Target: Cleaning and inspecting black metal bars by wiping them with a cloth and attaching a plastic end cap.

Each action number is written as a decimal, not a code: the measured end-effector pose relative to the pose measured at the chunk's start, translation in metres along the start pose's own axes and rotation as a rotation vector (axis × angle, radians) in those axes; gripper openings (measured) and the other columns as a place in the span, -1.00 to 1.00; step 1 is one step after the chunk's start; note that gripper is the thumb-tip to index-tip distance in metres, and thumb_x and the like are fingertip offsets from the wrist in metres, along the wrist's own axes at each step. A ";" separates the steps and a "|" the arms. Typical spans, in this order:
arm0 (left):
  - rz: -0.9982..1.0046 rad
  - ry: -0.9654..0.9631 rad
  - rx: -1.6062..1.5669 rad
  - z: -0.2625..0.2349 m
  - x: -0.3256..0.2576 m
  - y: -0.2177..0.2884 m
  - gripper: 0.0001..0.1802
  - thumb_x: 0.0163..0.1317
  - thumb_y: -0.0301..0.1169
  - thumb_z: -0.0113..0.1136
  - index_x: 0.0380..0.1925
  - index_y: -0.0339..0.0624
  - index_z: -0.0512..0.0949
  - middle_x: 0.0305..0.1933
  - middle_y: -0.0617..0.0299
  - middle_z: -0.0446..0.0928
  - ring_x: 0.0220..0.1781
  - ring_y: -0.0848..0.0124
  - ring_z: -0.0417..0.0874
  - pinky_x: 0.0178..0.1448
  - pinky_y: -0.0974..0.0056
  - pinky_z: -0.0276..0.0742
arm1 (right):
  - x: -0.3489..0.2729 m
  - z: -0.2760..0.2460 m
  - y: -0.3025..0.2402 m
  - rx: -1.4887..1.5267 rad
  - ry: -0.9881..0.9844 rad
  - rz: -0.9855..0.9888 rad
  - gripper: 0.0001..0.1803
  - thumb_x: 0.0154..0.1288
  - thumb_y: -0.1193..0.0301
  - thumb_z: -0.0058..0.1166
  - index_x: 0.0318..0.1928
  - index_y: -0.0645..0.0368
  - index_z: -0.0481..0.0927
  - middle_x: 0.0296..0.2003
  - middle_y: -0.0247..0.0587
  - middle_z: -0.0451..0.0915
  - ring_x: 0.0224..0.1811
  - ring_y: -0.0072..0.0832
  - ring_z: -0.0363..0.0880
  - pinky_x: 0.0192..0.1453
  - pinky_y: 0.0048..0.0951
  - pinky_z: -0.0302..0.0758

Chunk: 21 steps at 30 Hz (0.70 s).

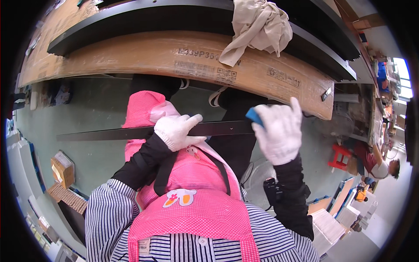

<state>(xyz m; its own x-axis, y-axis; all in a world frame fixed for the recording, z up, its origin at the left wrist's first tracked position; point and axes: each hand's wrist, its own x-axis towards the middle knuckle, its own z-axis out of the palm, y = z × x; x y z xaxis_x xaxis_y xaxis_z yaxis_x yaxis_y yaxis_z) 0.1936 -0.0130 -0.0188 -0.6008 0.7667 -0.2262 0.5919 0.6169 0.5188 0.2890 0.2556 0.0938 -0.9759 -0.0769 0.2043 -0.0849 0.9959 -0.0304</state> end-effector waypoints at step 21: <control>0.115 0.163 -0.006 0.001 0.002 -0.002 -0.41 0.02 0.11 0.56 -0.14 -0.10 0.70 -0.37 0.20 0.72 -0.32 0.20 0.79 -0.26 0.13 0.64 | -0.042 -0.018 0.072 -0.204 -0.013 0.304 -0.60 0.05 0.35 0.45 -0.05 0.02 0.69 -0.23 -0.25 0.60 -0.01 -0.20 0.57 0.49 -0.06 0.31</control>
<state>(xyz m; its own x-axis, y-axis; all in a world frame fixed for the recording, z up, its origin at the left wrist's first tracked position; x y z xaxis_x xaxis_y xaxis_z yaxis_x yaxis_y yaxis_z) 0.1917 -0.0120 -0.0208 -0.6088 0.7928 -0.0291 0.6587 0.5255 0.5384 0.3275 0.3316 0.1004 -0.9529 0.2247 0.2040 0.2501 0.9621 0.1085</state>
